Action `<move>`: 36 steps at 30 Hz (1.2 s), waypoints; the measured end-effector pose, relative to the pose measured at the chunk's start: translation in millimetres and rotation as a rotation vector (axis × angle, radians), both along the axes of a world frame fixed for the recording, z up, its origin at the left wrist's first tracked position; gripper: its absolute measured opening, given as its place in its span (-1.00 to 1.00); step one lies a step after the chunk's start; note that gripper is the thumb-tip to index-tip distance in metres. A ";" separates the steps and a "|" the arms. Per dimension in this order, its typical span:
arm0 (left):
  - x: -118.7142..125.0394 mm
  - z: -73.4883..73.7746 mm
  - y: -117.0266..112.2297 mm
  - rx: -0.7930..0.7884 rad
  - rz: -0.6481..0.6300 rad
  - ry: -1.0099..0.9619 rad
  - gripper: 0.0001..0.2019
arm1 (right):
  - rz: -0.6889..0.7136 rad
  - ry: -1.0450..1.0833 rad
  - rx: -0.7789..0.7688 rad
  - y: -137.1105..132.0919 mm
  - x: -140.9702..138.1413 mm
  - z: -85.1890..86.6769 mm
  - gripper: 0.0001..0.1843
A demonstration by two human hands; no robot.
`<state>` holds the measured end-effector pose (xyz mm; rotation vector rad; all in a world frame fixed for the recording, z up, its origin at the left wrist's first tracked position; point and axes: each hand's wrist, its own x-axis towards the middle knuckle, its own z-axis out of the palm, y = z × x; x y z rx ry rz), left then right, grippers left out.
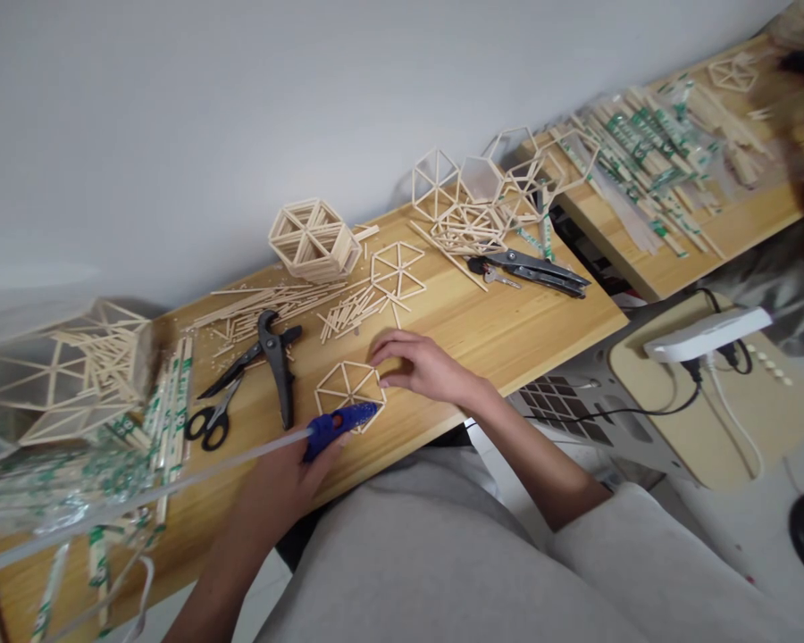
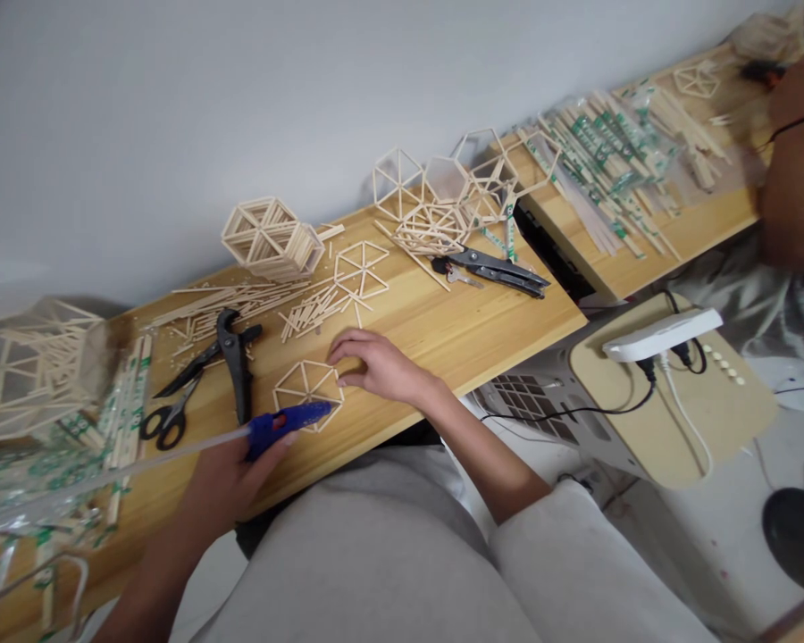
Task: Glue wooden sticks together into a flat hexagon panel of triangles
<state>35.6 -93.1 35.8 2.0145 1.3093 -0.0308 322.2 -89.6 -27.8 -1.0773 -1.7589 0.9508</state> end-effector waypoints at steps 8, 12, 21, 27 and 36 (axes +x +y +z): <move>-0.1 -1.5 0.8 -0.014 0.052 -0.068 -0.62 | -0.003 0.004 0.010 0.2 -0.1 -1.7 -0.76; -2.8 -3.1 0.7 0.007 0.063 -0.028 -0.60 | -0.002 0.008 0.014 0.1 0.0 -1.4 -0.77; -1.9 -4.7 -0.7 0.019 0.035 0.025 -0.64 | 0.001 0.008 0.021 0.2 0.2 -1.8 -0.76; -1.8 -3.0 -0.1 -0.004 0.048 0.008 -0.65 | -0.007 0.010 0.032 -0.4 0.1 -3.9 -0.71; 8.3 4.8 18.1 0.115 0.111 -0.053 -0.52 | -0.151 0.072 -0.058 -6.4 -4.7 -10.2 -0.28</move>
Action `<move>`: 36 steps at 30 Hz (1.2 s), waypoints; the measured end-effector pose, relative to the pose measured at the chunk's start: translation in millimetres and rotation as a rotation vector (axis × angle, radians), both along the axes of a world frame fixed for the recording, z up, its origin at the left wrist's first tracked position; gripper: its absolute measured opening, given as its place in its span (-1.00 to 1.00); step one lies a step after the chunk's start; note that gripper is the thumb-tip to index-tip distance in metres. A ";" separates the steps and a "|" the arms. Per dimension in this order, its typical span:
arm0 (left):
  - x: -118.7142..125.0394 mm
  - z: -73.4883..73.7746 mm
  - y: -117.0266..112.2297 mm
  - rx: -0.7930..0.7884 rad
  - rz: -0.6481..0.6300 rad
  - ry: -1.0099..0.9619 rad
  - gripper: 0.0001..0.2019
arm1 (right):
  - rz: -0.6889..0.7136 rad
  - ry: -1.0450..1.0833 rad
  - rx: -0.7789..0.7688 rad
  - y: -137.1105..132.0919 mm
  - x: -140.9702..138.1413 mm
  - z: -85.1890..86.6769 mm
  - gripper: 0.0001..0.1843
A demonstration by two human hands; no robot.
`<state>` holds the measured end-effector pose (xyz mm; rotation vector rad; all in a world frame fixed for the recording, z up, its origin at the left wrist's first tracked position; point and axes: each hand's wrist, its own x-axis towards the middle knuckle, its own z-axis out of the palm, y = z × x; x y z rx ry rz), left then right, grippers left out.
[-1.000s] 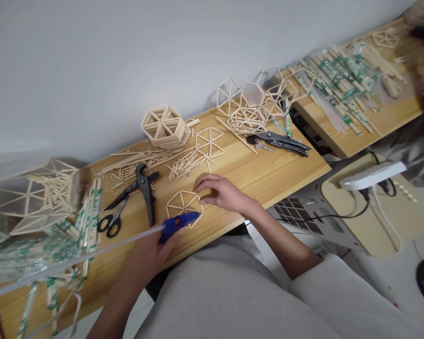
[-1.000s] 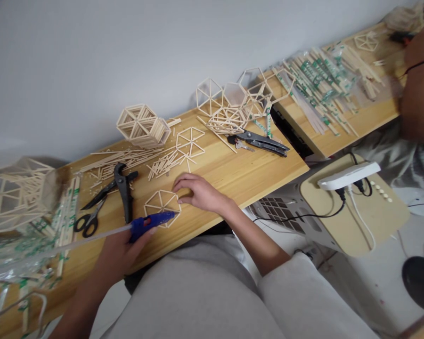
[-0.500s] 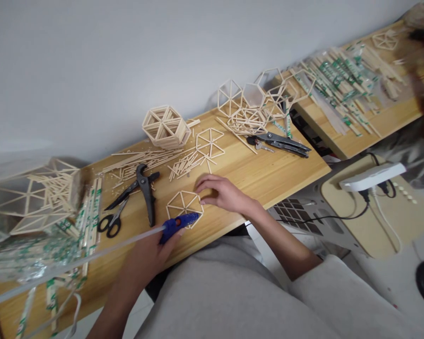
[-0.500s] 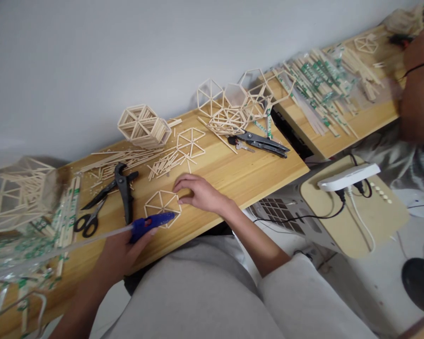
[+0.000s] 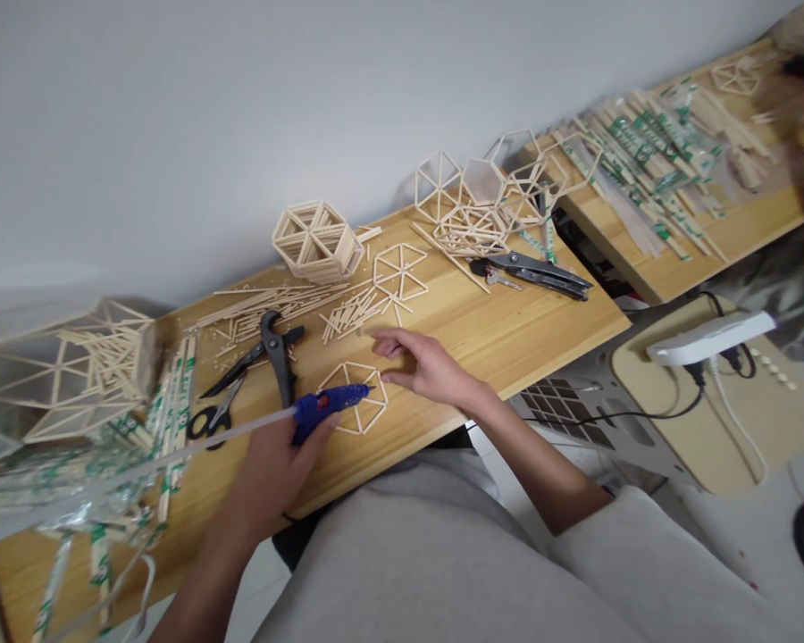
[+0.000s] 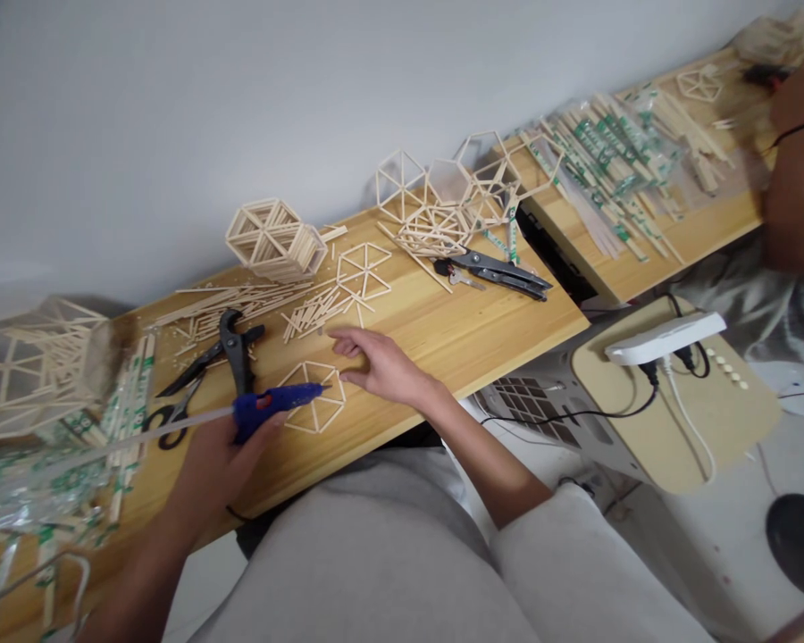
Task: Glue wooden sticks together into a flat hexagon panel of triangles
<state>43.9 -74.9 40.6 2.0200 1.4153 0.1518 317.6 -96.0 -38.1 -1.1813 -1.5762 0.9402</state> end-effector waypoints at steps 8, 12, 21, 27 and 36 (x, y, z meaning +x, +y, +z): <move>26.3 9.5 27.1 0.053 -0.065 0.050 -0.52 | -0.118 0.053 0.053 -3.2 -6.1 1.9 -0.57; 27.8 10.9 29.3 0.048 -0.110 0.043 -0.54 | -0.149 0.057 0.059 -3.5 -6.7 1.6 -0.57; 27.2 12.9 30.5 0.061 -0.139 0.104 -0.51 | -0.149 0.054 0.039 -3.9 -5.6 4.3 -0.59; 21.4 10.2 31.4 0.155 -0.116 0.161 -0.53 | -0.150 0.042 0.022 -4.1 -5.7 4.5 -0.59; 29.9 13.8 28.7 0.062 -0.121 0.164 -0.51 | -0.148 0.052 0.041 -2.9 -5.7 2.1 -0.58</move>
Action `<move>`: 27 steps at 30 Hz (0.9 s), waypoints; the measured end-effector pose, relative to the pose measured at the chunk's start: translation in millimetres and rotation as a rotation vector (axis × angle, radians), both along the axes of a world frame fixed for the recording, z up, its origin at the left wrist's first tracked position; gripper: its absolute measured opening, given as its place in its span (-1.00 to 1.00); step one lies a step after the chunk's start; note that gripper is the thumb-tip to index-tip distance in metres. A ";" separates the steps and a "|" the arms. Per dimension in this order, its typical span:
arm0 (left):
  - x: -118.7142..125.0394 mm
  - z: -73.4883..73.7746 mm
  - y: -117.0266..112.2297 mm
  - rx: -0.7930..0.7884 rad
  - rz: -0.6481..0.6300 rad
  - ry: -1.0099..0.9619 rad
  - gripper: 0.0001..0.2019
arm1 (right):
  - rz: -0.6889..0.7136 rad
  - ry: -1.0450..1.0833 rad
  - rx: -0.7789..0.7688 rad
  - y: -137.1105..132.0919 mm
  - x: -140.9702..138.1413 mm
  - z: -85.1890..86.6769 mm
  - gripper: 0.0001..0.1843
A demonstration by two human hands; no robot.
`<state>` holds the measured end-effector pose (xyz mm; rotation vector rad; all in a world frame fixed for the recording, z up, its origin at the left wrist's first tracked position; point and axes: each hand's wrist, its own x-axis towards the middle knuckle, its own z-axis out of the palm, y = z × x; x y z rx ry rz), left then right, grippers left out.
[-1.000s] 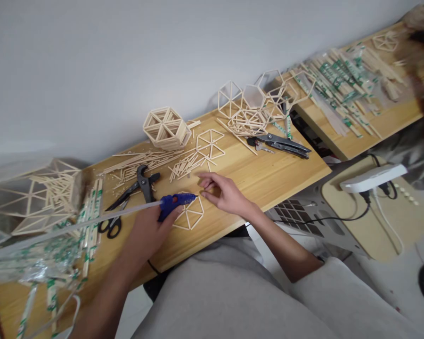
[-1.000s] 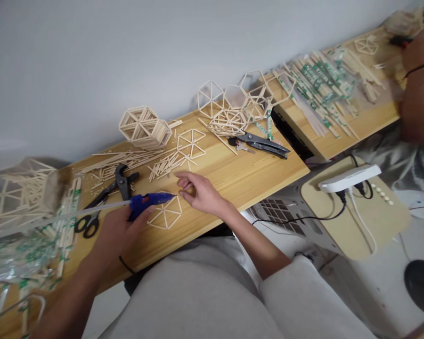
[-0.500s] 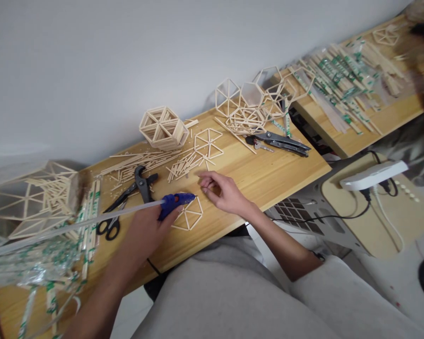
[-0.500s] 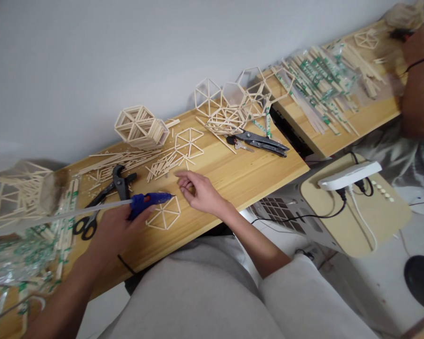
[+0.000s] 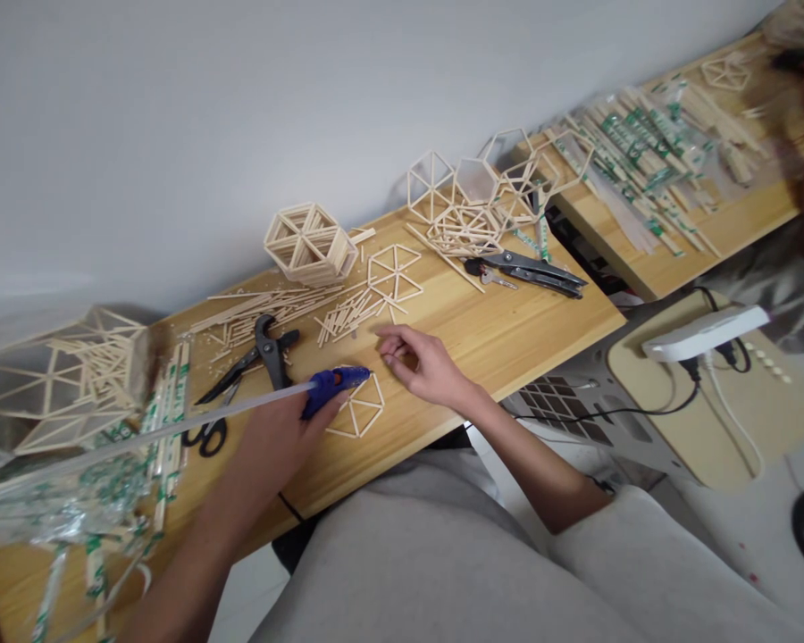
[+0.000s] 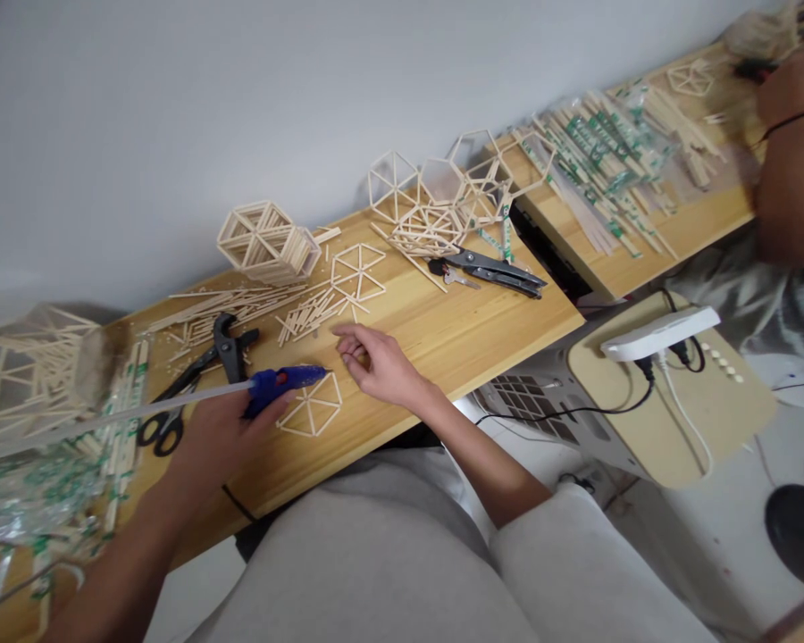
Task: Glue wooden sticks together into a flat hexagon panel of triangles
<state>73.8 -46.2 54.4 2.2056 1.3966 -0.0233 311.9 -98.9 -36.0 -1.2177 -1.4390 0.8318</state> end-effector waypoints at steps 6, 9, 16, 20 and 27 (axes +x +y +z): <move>-4.1 -3.1 0.2 0.040 0.005 -0.009 -0.56 | -0.006 -0.009 -0.015 -0.5 -0.2 0.6 -0.59; -4.4 -3.4 0.2 0.033 0.005 -0.018 -0.57 | -0.007 -0.011 -0.005 -0.5 0.0 0.3 -0.59; -0.5 -3.0 -0.7 0.016 -0.033 0.016 -0.57 | -0.008 -0.023 0.000 0.1 0.4 0.5 -0.59; -1.5 -2.9 -2.1 0.007 -0.047 -0.011 -0.57 | -0.008 -0.026 -0.012 0.4 0.4 1.0 -0.59; -2.9 -5.1 -1.2 -0.005 -0.052 -0.012 -0.61 | -0.008 -0.019 -0.005 -0.1 0.4 1.3 -0.59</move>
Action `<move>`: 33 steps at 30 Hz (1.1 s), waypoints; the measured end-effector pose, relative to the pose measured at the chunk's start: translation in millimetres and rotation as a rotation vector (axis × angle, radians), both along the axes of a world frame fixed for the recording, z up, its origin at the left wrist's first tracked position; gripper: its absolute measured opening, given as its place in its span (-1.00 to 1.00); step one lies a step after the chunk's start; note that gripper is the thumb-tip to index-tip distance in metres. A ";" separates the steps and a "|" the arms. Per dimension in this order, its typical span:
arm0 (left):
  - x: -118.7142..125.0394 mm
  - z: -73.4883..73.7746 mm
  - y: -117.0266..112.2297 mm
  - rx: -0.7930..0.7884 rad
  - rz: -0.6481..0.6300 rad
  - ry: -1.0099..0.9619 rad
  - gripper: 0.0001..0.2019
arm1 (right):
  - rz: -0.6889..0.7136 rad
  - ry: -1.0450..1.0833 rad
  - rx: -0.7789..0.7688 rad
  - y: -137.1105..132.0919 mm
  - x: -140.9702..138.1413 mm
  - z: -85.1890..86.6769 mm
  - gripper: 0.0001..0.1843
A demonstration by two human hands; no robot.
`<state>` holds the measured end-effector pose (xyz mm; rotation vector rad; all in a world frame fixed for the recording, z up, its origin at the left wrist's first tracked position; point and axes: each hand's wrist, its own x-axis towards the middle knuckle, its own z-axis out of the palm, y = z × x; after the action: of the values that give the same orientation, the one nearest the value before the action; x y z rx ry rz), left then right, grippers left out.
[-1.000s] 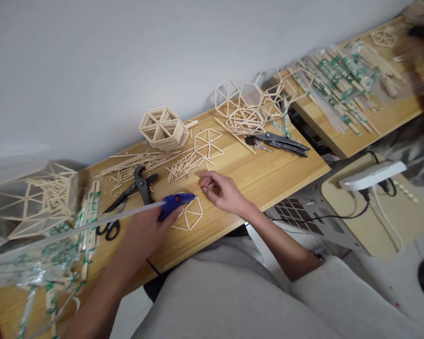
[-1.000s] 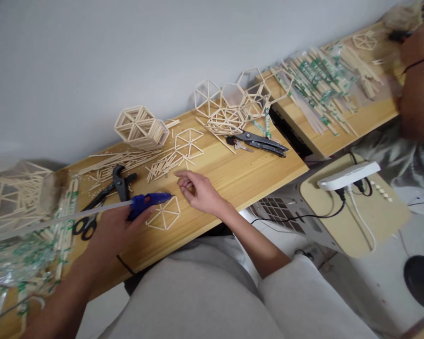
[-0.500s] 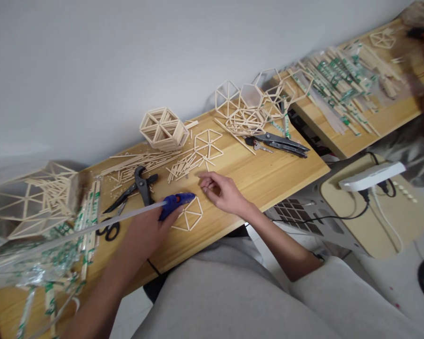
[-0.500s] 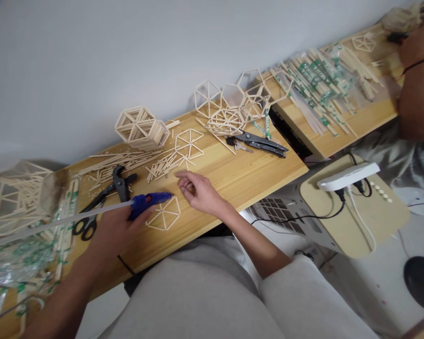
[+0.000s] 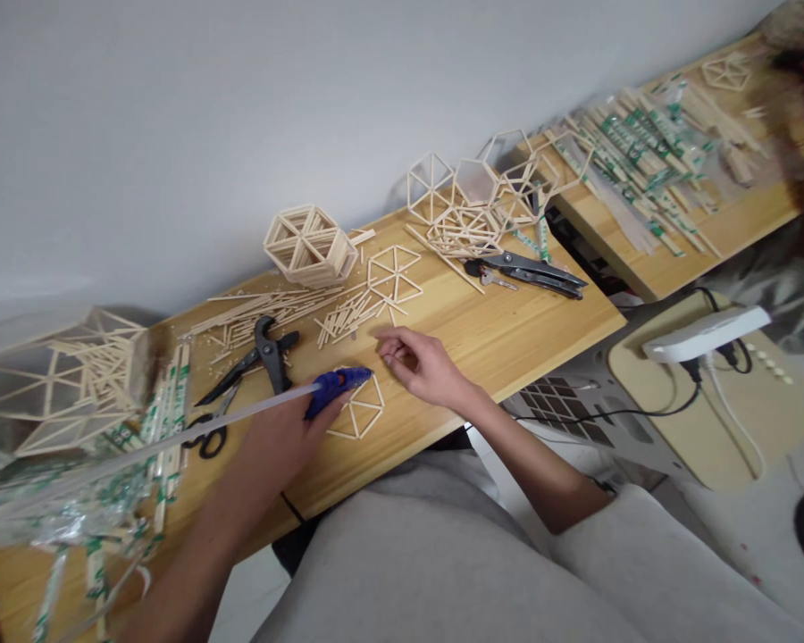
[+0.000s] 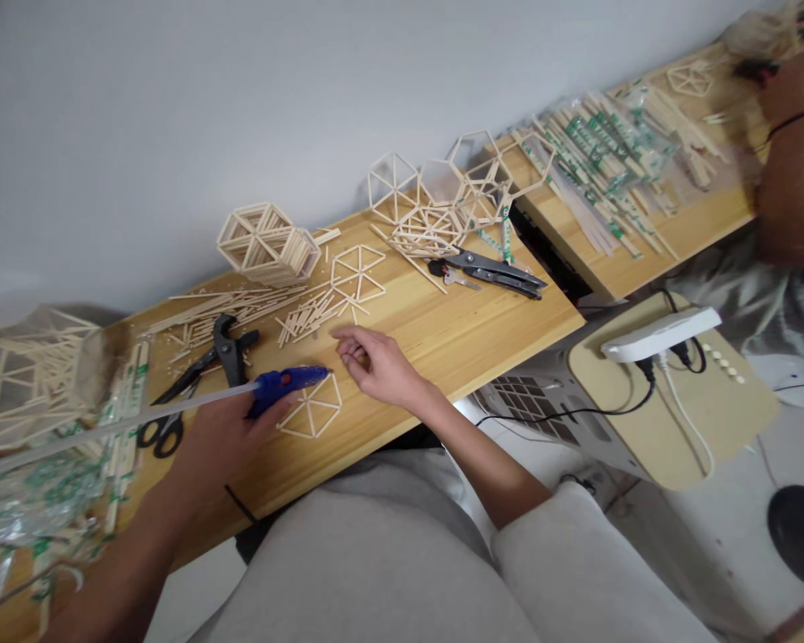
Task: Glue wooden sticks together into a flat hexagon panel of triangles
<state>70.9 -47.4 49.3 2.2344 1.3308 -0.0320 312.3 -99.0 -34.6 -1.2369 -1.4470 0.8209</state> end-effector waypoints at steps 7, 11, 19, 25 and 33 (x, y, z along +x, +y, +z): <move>-1.5 -1.3 0.9 -0.001 0.018 -0.004 -0.61 | -0.007 -0.023 0.000 0.1 0.4 -0.9 -0.62; -1.4 -0.6 0.7 0.009 0.021 0.002 -0.60 | -0.007 -0.030 -0.001 0.1 0.6 -0.6 -0.63; -5.2 -4.2 0.7 0.043 0.009 -0.018 -0.63 | -0.009 -0.020 0.002 0.0 0.6 0.8 -0.64; -5.0 -1.7 0.2 0.036 0.001 0.032 -0.62 | -0.012 -0.019 0.010 0.3 0.2 -1.3 -0.65; -2.1 2.7 -0.2 0.018 0.014 -0.015 -0.65 | -0.020 -0.014 0.014 0.3 -0.3 -0.8 -0.68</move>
<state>68.8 -47.6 52.0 2.2362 1.3434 0.0020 312.0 -98.7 -35.4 -1.2475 -1.4471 0.7888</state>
